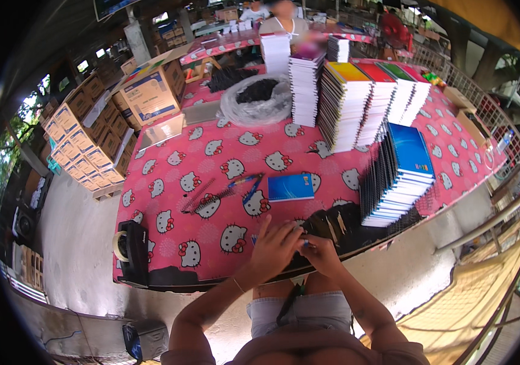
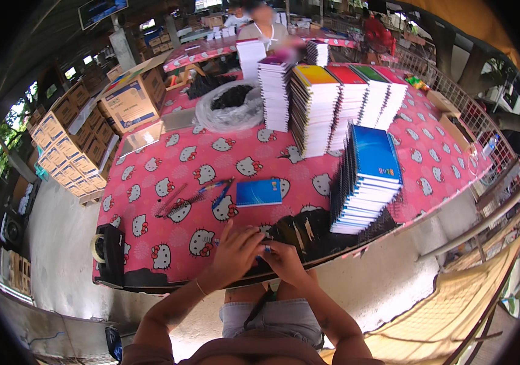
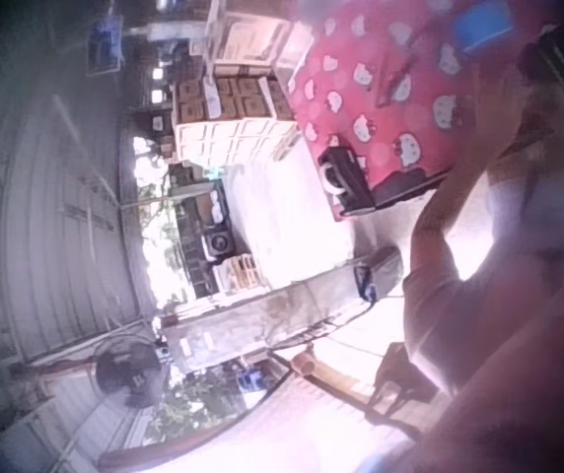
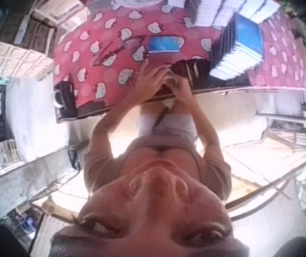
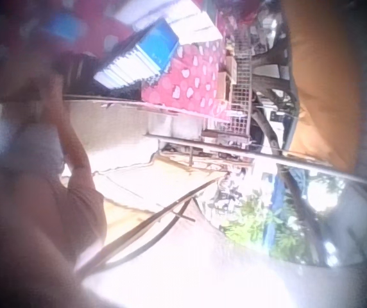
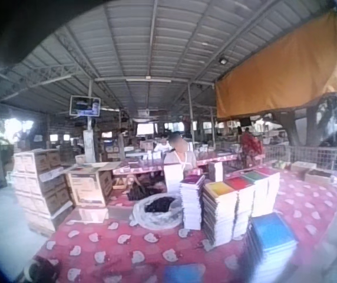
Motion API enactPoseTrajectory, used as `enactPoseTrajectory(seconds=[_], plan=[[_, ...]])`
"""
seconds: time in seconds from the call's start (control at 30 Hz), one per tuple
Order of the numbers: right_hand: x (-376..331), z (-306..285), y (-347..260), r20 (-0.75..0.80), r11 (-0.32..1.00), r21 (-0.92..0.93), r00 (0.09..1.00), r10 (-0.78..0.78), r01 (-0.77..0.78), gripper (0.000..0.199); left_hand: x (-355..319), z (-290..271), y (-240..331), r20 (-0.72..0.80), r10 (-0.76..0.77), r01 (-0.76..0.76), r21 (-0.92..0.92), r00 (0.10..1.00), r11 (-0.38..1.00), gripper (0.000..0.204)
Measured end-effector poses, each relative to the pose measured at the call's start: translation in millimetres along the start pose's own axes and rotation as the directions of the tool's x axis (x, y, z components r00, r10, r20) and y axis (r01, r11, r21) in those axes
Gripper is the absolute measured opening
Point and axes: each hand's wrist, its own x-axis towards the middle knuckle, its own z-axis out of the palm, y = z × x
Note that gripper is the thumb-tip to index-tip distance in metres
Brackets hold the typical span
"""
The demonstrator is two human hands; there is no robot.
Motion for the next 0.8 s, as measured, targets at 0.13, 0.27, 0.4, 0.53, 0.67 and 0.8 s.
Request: enactPoseTrajectory(seconds=[0.13, 0.27, 0.4, 0.53, 0.67, 0.8], plan=[[1.3, -3.9, -0.6, 0.051, 0.999, 0.047, 0.999, 0.01, -0.012, 0.017, 6.4, 8.7, -3.5, -0.047, 0.055, -0.059, -0.107, 0.997, 0.992, 0.018], [-2.4, -4.1, -26.1, -0.062, 1.0, 0.0, 0.998, -0.029, 0.029, 0.021, 6.9, -0.6, -1.0, -0.036, 0.026, -0.031, -0.136, 0.999, 0.99, 0.02], [-12.8, -16.0, -15.8, -0.122, 1.0, -0.003, 0.992, -0.011, 0.011, 0.023, 20.0, -11.5, 11.4, 0.039, -0.002, 0.01, -0.196, 0.999, 0.981, 0.019], [-8.4, -10.7, -18.0, -0.145, 0.999, 0.055, 0.989, 0.006, 0.002, 0.023, 16.1, -6.6, 4.7, 0.071, 0.006, 0.006, -0.172, 0.997, 0.985, 0.019], [-11.0, -11.4, -19.3, -0.125, 0.995, 0.097, 0.992, 0.027, -0.014, 0.022, 13.2, -2.6, 3.7, -0.016, 0.067, -0.069, -0.167, 0.998, 0.984, 0.019], [-8.1, -25.2, -22.6, -0.059, 0.985, 0.153, 0.994, 0.094, -0.084, 0.019, 13.7, -4.2, 4.2, -0.005, 0.057, -0.057, -0.172, 0.998, 0.983, 0.021]])
